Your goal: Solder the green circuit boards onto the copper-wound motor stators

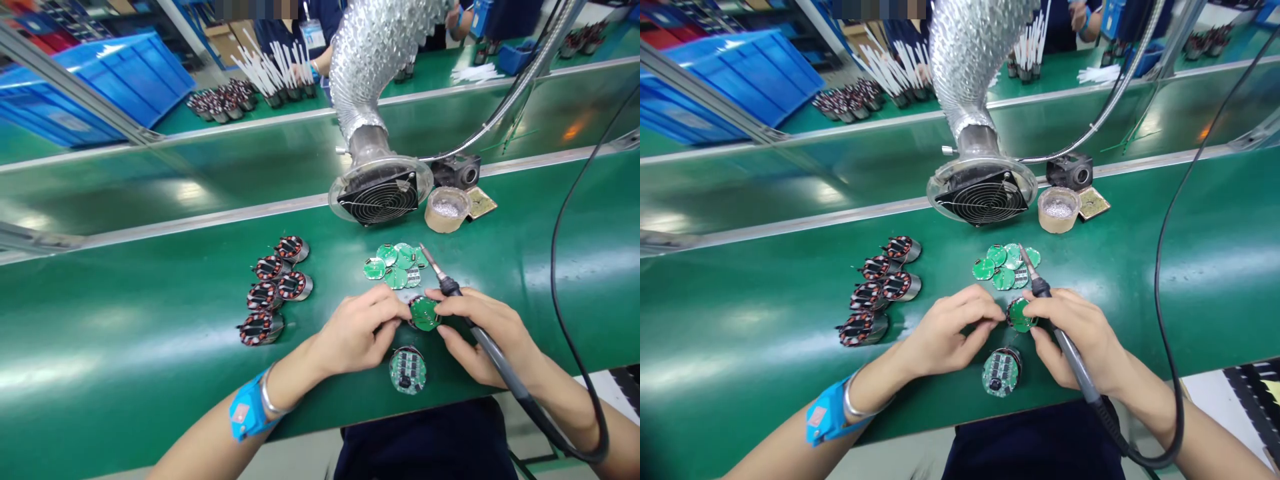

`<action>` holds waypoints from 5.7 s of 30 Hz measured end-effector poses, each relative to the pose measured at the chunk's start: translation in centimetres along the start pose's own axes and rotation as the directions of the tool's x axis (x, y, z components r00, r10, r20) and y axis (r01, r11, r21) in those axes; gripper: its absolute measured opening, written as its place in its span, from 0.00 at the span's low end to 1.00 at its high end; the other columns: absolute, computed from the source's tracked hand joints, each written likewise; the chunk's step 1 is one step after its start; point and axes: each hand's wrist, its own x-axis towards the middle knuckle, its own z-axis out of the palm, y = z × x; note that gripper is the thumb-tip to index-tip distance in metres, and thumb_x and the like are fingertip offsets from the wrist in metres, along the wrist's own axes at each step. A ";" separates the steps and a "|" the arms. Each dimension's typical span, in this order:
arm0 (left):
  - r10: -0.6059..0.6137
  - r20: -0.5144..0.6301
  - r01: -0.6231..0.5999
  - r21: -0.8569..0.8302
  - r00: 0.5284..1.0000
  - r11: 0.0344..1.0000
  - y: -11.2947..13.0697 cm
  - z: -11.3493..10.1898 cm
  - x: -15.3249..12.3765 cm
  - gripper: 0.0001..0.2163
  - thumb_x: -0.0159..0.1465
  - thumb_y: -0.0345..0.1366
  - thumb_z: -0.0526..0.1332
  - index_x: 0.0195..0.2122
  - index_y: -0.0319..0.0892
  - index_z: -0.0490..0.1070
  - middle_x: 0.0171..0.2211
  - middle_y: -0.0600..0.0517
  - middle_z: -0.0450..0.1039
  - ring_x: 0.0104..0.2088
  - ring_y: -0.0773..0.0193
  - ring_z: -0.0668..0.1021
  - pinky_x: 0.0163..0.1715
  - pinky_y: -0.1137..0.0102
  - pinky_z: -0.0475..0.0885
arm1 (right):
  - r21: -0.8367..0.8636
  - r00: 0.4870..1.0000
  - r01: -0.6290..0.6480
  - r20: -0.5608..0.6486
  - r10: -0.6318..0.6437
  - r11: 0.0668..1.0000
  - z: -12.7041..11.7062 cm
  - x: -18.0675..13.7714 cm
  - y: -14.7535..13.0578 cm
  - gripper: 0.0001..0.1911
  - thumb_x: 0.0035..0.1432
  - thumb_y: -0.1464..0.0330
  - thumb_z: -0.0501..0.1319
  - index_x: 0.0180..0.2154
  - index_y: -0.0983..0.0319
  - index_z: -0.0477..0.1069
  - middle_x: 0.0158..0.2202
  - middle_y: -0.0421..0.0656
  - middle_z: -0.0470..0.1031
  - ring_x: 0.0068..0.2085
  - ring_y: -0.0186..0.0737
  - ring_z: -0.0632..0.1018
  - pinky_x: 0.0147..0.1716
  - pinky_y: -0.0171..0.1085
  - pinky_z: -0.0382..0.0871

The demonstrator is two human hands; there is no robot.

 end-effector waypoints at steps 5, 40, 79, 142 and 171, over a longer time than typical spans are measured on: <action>0.232 0.195 -0.269 0.194 0.953 0.943 -1.2 -0.3 0.0 0.10 0.68 0.31 0.54 0.39 0.47 0.75 0.29 0.55 0.69 0.26 0.71 0.69 0.25 0.73 0.62 | 0.038 0.999 0.007 0.048 -0.009 0.999 0.5 0.1 0.3 0.18 0.56 0.79 0.59 0.47 0.60 0.66 0.47 0.47 0.77 0.41 0.39 0.79 0.42 0.40 0.75; -0.512 -0.084 0.438 -0.412 0.855 0.799 0.9 2.7 1.6 0.05 0.55 0.27 0.61 0.23 0.38 0.68 0.25 0.56 0.63 0.21 0.75 0.66 0.20 0.78 0.64 | -0.055 0.984 0.096 0.153 -0.086 0.994 -0.2 2.3 -0.1 0.20 0.60 0.80 0.55 0.53 0.61 0.66 0.32 0.42 0.72 0.36 0.39 0.70 0.37 0.39 0.69; -0.448 -0.024 0.432 -0.225 0.894 0.873 1.0 2.1 2.7 0.06 0.52 0.25 0.60 0.20 0.40 0.67 0.23 0.55 0.64 0.25 0.70 0.68 0.24 0.74 0.62 | -0.188 0.997 0.016 0.075 -0.002 0.982 -3.8 0.2 -4.9 0.16 0.54 0.76 0.56 0.45 0.58 0.70 0.31 0.45 0.78 0.31 0.44 0.80 0.22 0.41 0.73; -0.540 0.007 0.447 -0.570 0.842 0.689 1.2 4.5 -0.3 0.09 0.57 0.26 0.56 0.39 0.40 0.67 0.38 0.51 0.66 0.38 0.65 0.74 0.32 0.73 0.76 | -0.264 0.960 0.143 0.270 -0.069 0.954 -0.3 0.5 -0.8 0.18 0.60 0.75 0.60 0.52 0.64 0.66 0.37 0.47 0.74 0.38 0.43 0.73 0.38 0.41 0.73; 0.017 -0.023 -0.015 0.100 1.000 0.995 0.7 2.4 0.9 0.12 0.60 0.39 0.66 0.43 0.41 0.70 0.45 0.48 0.75 0.44 0.59 0.77 0.45 0.65 0.75 | 0.133 0.984 -0.159 0.106 0.145 0.978 1.0 -1.9 1.5 0.34 0.44 0.56 0.73 0.50 0.57 0.62 0.52 0.49 0.75 0.53 0.47 0.77 0.52 0.40 0.73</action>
